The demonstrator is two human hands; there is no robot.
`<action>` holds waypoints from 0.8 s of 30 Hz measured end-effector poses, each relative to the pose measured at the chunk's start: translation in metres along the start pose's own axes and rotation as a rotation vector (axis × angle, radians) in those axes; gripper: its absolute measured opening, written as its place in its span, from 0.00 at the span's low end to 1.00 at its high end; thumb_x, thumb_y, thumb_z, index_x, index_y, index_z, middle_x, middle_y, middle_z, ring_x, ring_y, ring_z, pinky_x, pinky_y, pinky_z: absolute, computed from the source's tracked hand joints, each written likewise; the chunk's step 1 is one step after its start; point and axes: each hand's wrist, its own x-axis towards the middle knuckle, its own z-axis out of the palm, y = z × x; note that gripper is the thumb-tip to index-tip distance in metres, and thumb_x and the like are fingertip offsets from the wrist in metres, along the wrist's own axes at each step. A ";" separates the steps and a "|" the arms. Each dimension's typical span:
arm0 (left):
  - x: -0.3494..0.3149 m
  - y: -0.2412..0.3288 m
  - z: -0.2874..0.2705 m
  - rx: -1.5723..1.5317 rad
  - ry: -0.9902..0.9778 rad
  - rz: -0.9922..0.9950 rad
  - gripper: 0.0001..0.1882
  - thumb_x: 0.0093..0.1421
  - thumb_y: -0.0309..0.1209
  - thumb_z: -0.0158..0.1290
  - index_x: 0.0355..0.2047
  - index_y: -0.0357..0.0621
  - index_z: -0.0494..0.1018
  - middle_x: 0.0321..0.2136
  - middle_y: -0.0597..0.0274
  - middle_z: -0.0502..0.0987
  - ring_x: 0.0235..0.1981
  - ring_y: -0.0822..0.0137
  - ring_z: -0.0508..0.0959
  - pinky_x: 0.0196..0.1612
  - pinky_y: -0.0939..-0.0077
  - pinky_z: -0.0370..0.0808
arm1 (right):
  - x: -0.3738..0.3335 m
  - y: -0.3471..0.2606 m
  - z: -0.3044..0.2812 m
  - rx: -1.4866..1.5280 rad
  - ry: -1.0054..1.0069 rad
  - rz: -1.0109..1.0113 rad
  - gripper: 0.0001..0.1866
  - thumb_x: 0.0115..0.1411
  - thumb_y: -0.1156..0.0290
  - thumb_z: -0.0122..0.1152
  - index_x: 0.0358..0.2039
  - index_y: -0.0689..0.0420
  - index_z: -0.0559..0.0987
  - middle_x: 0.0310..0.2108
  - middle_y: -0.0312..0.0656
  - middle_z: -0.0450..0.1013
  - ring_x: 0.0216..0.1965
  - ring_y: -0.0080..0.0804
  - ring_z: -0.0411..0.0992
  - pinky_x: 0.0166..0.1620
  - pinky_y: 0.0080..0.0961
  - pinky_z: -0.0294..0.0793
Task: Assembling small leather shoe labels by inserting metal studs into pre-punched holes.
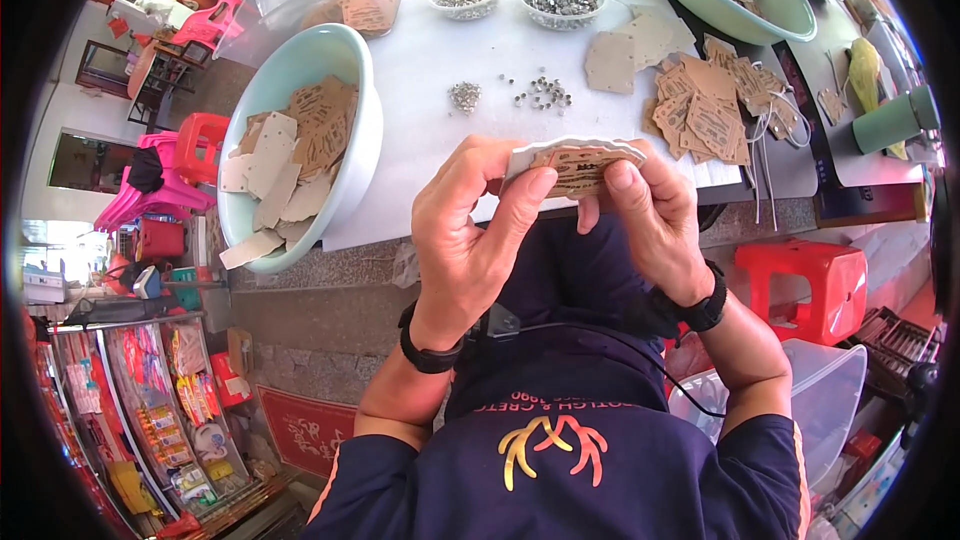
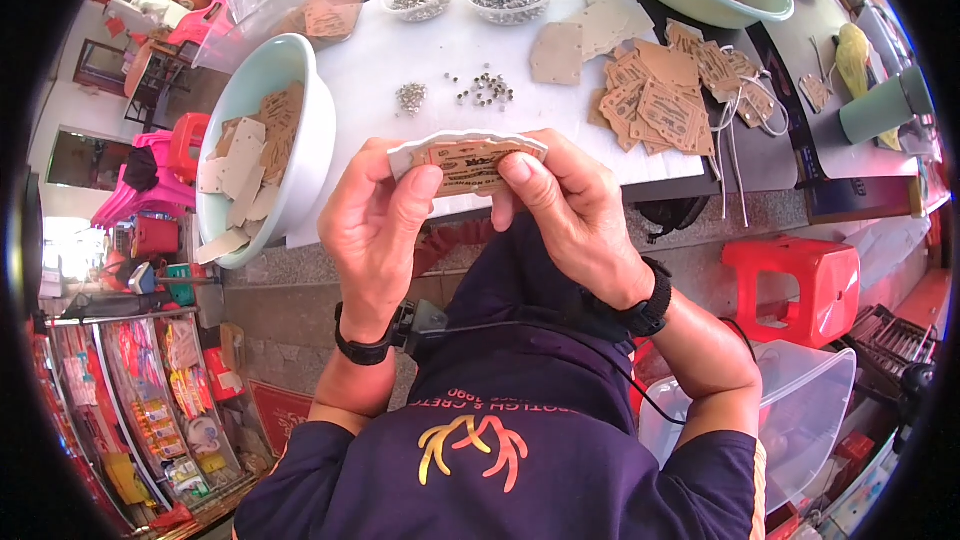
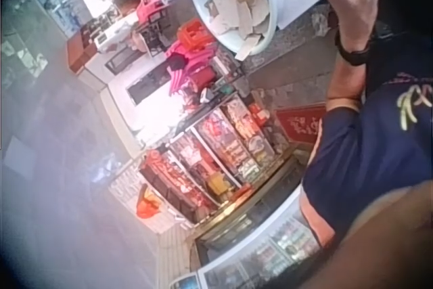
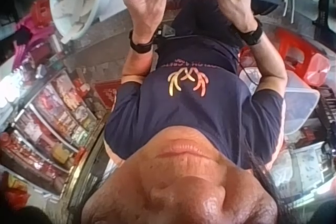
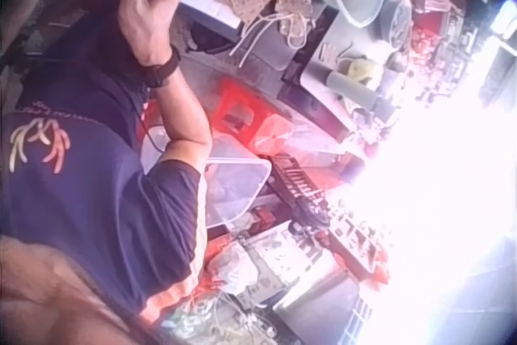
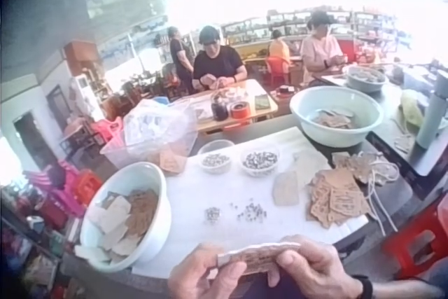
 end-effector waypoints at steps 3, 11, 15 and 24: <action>0.001 -0.001 0.000 -0.014 -0.011 0.095 0.05 0.59 0.22 0.59 0.35 0.36 0.75 0.28 0.64 0.76 0.26 0.76 0.71 0.30 0.81 0.69 | 0.002 0.000 -0.008 -0.187 -0.011 -0.124 0.11 0.69 0.68 0.52 0.41 0.63 0.76 0.26 0.35 0.73 0.26 0.18 0.70 0.31 0.17 0.69; -0.004 0.002 0.001 -0.062 -0.006 0.037 0.05 0.58 0.22 0.60 0.33 0.35 0.76 0.26 0.65 0.76 0.24 0.77 0.71 0.27 0.82 0.67 | 0.000 -0.012 -0.012 -0.334 -0.068 -0.039 0.11 0.65 0.68 0.58 0.39 0.64 0.78 0.25 0.36 0.73 0.23 0.19 0.70 0.27 0.18 0.69; -0.004 0.004 0.004 -0.247 0.027 -0.184 0.07 0.64 0.28 0.55 0.33 0.35 0.75 0.24 0.68 0.74 0.21 0.81 0.68 0.23 0.87 0.64 | -0.003 -0.014 -0.009 -0.065 -0.038 0.241 0.15 0.66 0.63 0.57 0.44 0.62 0.78 0.25 0.34 0.74 0.23 0.17 0.69 0.27 0.16 0.69; -0.001 0.021 0.007 -0.532 -0.026 -0.305 0.10 0.67 0.30 0.51 0.37 0.34 0.74 0.25 0.66 0.76 0.22 0.82 0.71 0.24 0.87 0.68 | -0.002 -0.004 -0.026 0.501 -0.274 0.366 0.22 0.69 0.60 0.52 0.55 0.63 0.72 0.26 0.35 0.73 0.23 0.16 0.68 0.26 0.14 0.67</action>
